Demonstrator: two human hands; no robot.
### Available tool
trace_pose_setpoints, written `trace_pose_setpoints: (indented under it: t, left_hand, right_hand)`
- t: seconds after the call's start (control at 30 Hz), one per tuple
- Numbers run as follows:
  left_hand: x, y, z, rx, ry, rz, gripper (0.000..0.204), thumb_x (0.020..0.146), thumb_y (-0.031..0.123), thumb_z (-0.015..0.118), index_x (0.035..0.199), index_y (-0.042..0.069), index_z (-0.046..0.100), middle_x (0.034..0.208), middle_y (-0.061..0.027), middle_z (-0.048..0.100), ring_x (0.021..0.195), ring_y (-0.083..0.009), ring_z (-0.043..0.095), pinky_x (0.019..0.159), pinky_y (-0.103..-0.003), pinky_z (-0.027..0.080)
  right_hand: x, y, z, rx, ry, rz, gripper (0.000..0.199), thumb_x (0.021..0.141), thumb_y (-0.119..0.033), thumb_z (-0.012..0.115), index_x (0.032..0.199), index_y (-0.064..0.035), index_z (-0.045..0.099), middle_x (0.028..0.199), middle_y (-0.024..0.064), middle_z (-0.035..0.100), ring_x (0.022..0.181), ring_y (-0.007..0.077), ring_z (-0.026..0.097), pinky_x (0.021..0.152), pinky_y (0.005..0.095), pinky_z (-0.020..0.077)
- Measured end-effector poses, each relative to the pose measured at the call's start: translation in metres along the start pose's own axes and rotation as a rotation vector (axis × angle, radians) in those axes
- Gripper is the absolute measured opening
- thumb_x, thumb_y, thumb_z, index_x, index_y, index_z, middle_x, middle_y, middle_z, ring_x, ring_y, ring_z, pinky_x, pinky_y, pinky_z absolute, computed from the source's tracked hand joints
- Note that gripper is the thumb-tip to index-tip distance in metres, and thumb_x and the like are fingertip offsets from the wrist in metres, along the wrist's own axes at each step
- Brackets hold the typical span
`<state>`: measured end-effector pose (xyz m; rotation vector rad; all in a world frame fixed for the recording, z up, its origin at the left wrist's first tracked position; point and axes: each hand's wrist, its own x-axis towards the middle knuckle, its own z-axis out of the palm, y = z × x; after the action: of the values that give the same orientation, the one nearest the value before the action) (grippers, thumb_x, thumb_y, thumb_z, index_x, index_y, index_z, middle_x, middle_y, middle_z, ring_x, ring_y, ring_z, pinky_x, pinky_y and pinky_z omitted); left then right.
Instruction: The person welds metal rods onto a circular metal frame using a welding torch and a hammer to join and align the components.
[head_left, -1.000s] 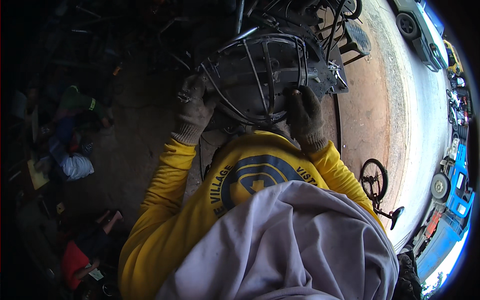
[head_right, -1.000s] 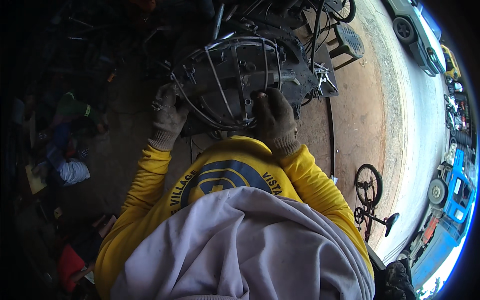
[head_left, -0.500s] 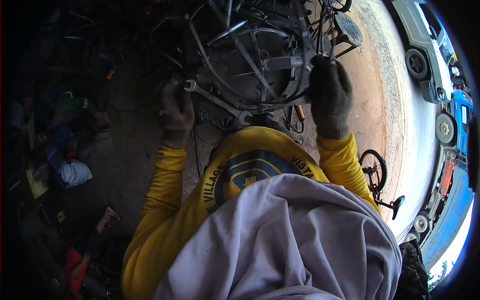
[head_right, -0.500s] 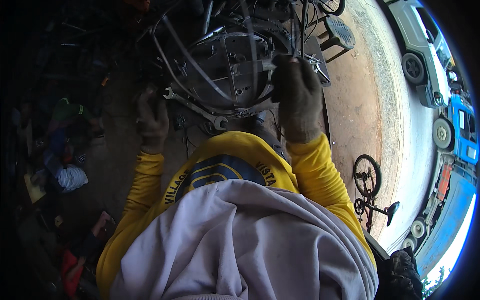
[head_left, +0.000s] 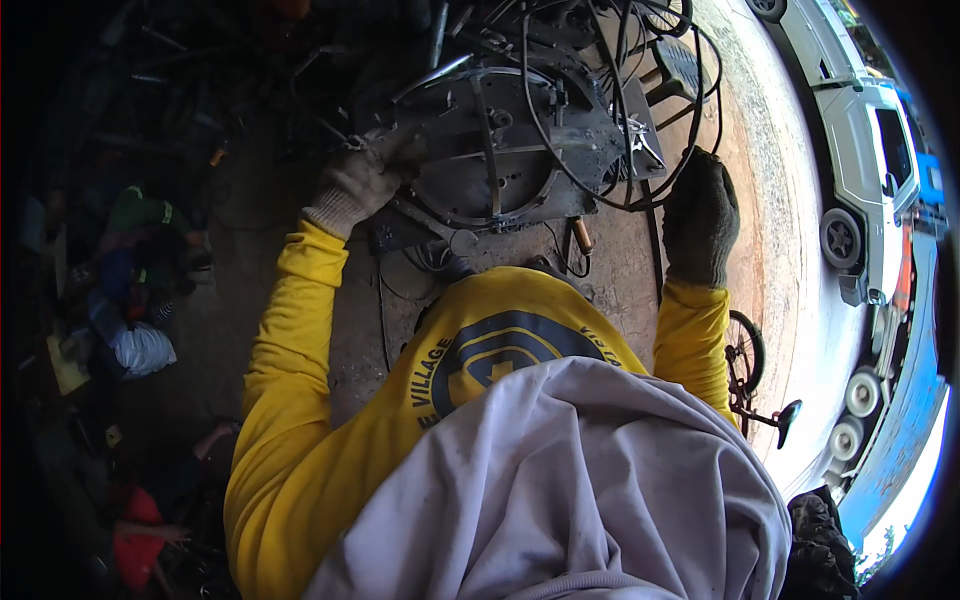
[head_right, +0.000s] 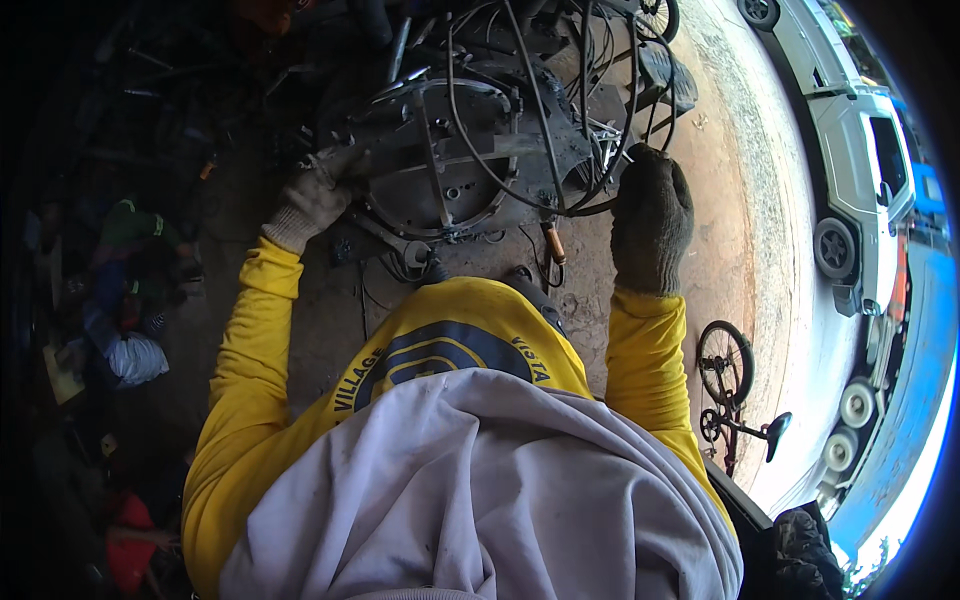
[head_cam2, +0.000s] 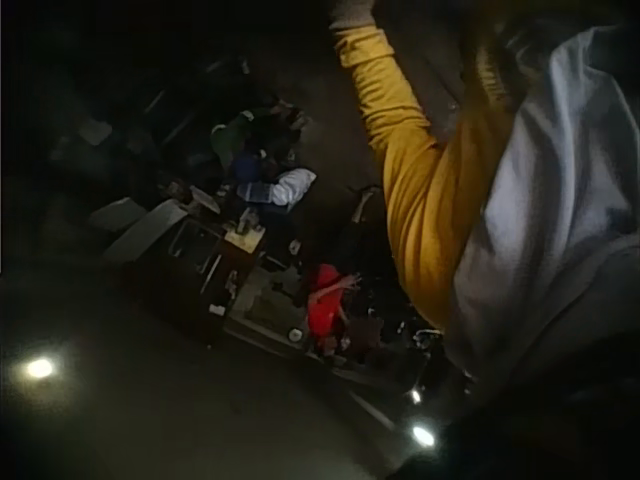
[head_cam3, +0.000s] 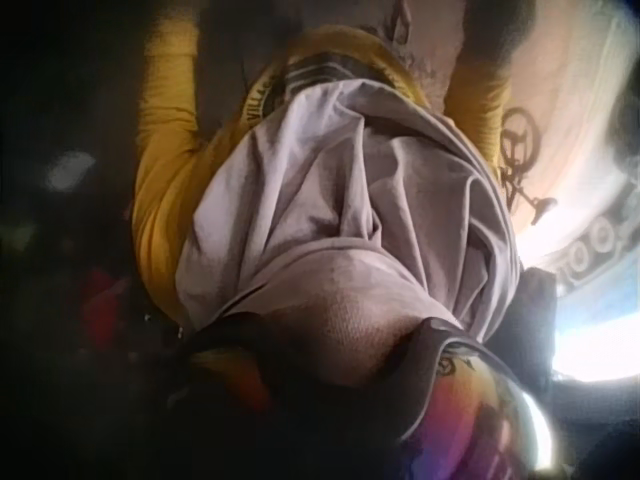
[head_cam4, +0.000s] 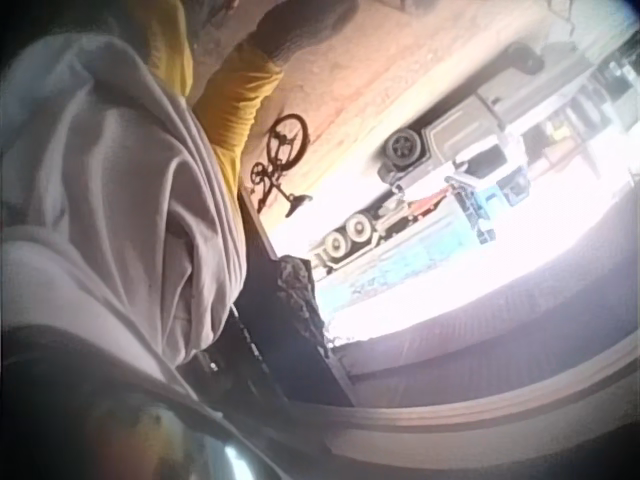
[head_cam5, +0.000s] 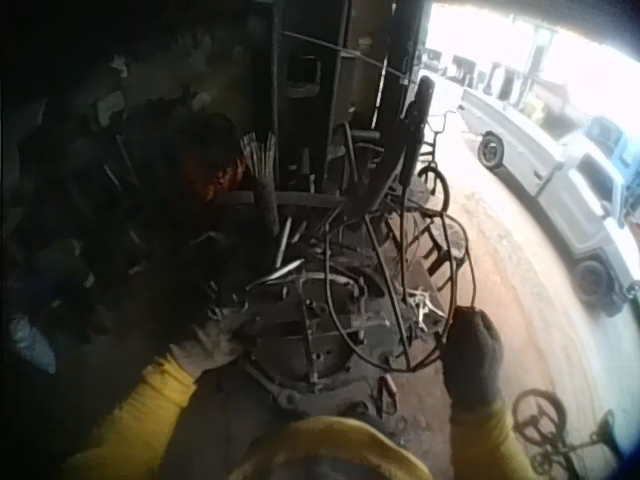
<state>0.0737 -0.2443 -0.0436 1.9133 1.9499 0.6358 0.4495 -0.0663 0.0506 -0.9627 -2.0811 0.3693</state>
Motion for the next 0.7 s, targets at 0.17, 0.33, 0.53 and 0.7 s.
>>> trace_pose_setpoints:
  t: [0.17,0.33,0.53,0.7]
  left_hand:
    - [0.017,0.008,-0.015,-0.068,-0.28,-0.199,0.044,0.09,0.022,0.067,0.134,0.016,0.062,0.128,-0.0104,0.067,0.113,-0.0318,0.065,0.094,-0.039,0.054]
    - [0.007,0.038,-0.001,0.448,-0.052,-0.128,0.042,0.089,0.032,0.066,0.128,0.015,0.065,0.125,-0.0143,0.065,0.108,-0.0347,0.065,0.091,-0.042,0.054]
    - [0.004,0.103,-0.012,0.527,0.1,-0.501,0.033,0.091,0.026,0.067,0.122,0.016,0.067,0.121,-0.0118,0.065,0.107,-0.0325,0.065,0.088,-0.042,0.054]
    - [0.013,0.19,-0.023,0.841,0.425,0.187,0.039,0.091,0.017,0.071,0.128,0.009,0.062,0.126,-0.0107,0.064,0.107,-0.0316,0.065,0.09,-0.041,0.054]
  right_hand:
    - [-0.005,0.018,-0.009,0.861,0.058,0.744,0.032,0.104,-0.029,0.053,0.107,0.0002,0.067,0.072,-0.0008,0.057,0.055,0.0069,0.046,0.049,0.0219,0.0344]
    - [-0.013,0.04,-0.024,1.014,0.007,0.886,0.032,0.102,-0.03,0.058,0.105,-0.0006,0.068,0.074,0.0012,0.059,0.057,0.0092,0.049,0.05,0.0243,0.0384]
    - [-0.024,0.078,-0.047,1.059,-0.081,0.921,0.029,0.101,-0.029,0.059,0.105,-0.0019,0.069,0.077,0.0016,0.06,0.061,0.0091,0.051,0.053,0.0236,0.0399]
    - [-0.026,0.1,-0.065,1.122,-0.154,0.918,0.026,0.101,-0.025,0.059,0.107,-0.0023,0.069,0.082,0.0024,0.062,0.065,0.0112,0.055,0.056,0.0254,0.0427]
